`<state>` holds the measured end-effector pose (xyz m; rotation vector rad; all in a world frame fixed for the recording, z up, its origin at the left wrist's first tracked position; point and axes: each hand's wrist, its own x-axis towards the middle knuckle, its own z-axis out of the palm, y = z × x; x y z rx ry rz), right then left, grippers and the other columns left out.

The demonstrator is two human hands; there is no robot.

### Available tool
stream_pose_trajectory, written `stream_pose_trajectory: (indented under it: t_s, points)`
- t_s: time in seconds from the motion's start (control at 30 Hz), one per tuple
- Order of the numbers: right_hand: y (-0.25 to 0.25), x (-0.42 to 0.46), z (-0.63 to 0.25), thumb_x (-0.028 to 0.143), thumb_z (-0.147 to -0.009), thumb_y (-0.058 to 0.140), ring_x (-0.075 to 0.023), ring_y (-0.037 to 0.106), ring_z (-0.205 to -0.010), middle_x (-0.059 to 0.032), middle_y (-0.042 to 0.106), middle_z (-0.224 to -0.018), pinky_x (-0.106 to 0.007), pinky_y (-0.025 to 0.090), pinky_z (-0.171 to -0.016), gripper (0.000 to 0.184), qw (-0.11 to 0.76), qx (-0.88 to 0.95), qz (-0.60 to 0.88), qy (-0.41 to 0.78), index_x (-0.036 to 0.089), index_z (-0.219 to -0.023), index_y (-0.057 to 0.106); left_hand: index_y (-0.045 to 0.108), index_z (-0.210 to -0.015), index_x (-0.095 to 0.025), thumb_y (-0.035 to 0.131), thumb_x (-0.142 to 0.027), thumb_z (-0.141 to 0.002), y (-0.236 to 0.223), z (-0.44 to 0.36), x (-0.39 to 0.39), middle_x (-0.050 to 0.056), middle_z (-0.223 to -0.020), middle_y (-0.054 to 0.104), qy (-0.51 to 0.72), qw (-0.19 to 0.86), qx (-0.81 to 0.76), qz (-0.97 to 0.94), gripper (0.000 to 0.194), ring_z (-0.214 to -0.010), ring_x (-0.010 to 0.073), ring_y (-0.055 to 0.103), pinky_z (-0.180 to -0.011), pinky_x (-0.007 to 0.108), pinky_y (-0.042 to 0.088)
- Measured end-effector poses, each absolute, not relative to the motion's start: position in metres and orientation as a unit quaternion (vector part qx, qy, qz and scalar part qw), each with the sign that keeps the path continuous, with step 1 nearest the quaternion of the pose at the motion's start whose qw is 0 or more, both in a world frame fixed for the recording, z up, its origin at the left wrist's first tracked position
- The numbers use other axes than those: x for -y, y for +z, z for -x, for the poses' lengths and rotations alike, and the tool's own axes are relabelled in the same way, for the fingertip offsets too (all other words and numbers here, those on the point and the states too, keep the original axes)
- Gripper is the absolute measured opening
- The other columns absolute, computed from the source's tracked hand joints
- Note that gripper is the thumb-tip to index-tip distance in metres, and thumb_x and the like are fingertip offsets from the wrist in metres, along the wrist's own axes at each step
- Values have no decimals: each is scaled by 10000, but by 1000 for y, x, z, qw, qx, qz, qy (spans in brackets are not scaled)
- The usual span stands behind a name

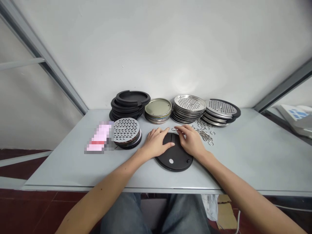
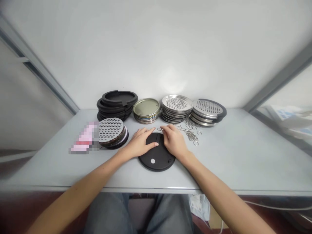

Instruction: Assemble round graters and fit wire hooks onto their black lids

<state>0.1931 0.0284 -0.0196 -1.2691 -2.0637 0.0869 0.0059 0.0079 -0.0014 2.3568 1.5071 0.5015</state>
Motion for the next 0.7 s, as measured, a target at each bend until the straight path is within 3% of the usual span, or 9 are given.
stream_pose_trajectory:
  t_s: [0.27, 0.53, 0.7]
  points:
    - [-13, -48, -199, 152, -874, 484, -193, 629, -828, -67, 679, -917, -300, 477, -769, 274, 326, 836, 425, 115, 190, -1033, 705, 463, -1364, -177, 551, -484, -860, 5, -10, -6, 117, -1173, 563, 164, 128, -570, -795, 597, -1136, 306, 485, -988, 427, 394]
    - [-17, -45, -193, 120, -829, 514, -186, 619, -768, -61, 671, -827, -285, 465, -715, 274, 296, 837, 456, 61, 188, -974, 737, 573, -1126, -143, 595, -331, -820, 3, -26, -5, 120, -1155, 588, 233, 134, -561, -783, 359, -1117, 266, 529, -975, 368, 422]
    - [-17, -44, -192, 141, -865, 483, -188, 615, -811, -74, 671, -880, -290, 467, -739, 271, 329, 823, 461, 51, 172, -1001, 715, 556, -1115, -134, 578, -314, -842, 1, -40, 0, 126, -1102, 616, 233, 101, -578, -775, 328, -1057, 270, 561, -918, 384, 444]
